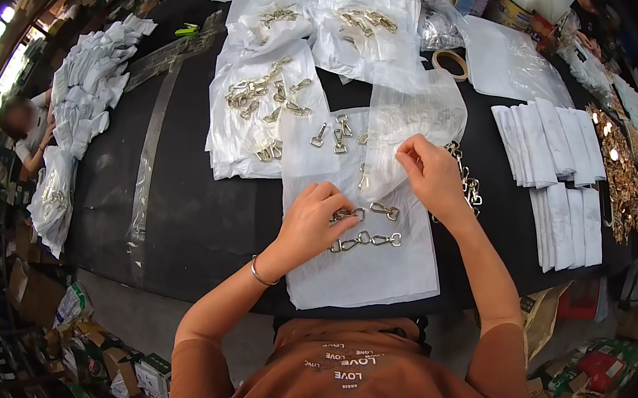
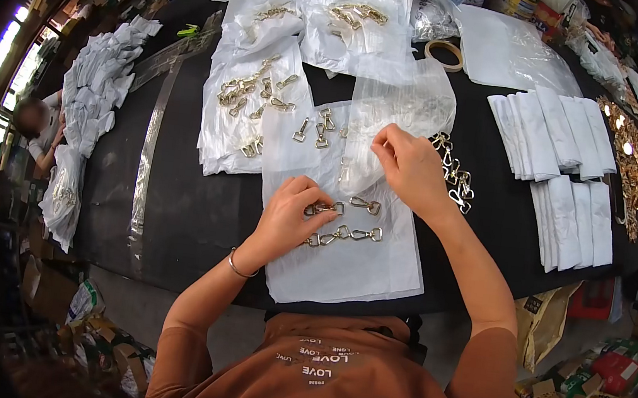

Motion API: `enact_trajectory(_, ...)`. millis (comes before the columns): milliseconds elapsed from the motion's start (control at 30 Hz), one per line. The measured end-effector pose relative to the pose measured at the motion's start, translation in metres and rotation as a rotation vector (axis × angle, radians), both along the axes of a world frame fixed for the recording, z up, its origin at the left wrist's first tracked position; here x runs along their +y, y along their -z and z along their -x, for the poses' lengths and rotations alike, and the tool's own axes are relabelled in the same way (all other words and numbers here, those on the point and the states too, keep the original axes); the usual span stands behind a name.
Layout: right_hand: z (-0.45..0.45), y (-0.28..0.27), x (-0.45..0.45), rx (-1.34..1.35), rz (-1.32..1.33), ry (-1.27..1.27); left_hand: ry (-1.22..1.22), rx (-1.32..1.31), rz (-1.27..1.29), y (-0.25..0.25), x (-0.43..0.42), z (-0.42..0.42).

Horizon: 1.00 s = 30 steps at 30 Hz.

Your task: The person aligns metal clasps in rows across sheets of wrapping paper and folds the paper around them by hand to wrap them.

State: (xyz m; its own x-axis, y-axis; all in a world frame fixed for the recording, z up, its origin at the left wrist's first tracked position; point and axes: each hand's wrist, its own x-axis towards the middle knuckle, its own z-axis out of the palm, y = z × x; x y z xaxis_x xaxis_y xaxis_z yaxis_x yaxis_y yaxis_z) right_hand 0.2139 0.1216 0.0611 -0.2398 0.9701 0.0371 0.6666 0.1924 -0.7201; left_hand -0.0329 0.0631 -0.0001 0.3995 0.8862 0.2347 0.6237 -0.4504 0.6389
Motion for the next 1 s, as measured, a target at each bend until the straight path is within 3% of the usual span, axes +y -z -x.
enact_trajectory(67,-0.004,0.006,-0.007,-0.046,-0.047,-0.053,-0.038,-0.038,-0.031,-0.002,0.007,-0.004)
enact_trajectory(133,-0.003,0.013,-0.023,-0.24,-0.163,-0.36,-0.082,-0.078,-0.058,-0.005,0.014,-0.009)
enact_trajectory(233,-0.001,0.029,-0.033,-0.234,-0.171,-0.353,-0.134,-0.049,-0.085,-0.009,0.034,-0.027)
enact_trajectory(300,-0.002,0.037,-0.035,-0.226,-0.183,-0.33,-0.049,0.117,0.016,-0.01,0.048,-0.04)
enact_trajectory(500,-0.009,0.042,-0.041,-0.203,-0.146,-0.285,-0.133,-0.148,0.3,-0.034,0.092,-0.059)
enact_trajectory(633,-0.007,0.027,-0.036,-0.206,-0.136,-0.312,0.159,-0.75,0.233,-0.038,0.115,-0.078)
enact_trajectory(700,-0.01,0.036,-0.021,-0.224,-0.238,-0.21,0.065,-0.427,0.151,-0.049,0.111,-0.061)
enact_trajectory(733,-0.011,0.036,-0.015,-0.219,-0.24,-0.198,0.075,-0.42,0.151,-0.052,0.103,-0.055)
enact_trajectory(800,-0.01,0.037,-0.004,-0.143,-0.245,-0.033,-0.139,0.118,0.226,-0.053,0.077,-0.046)
enact_trajectory(900,-0.004,0.061,0.023,-0.096,-0.345,-0.045,-0.137,0.26,0.088,-0.016,0.051,-0.033)
enact_trajectory(1000,0.001,0.071,0.036,-0.057,-0.451,-0.067,-0.07,0.125,-0.079,-0.007,0.051,-0.014)
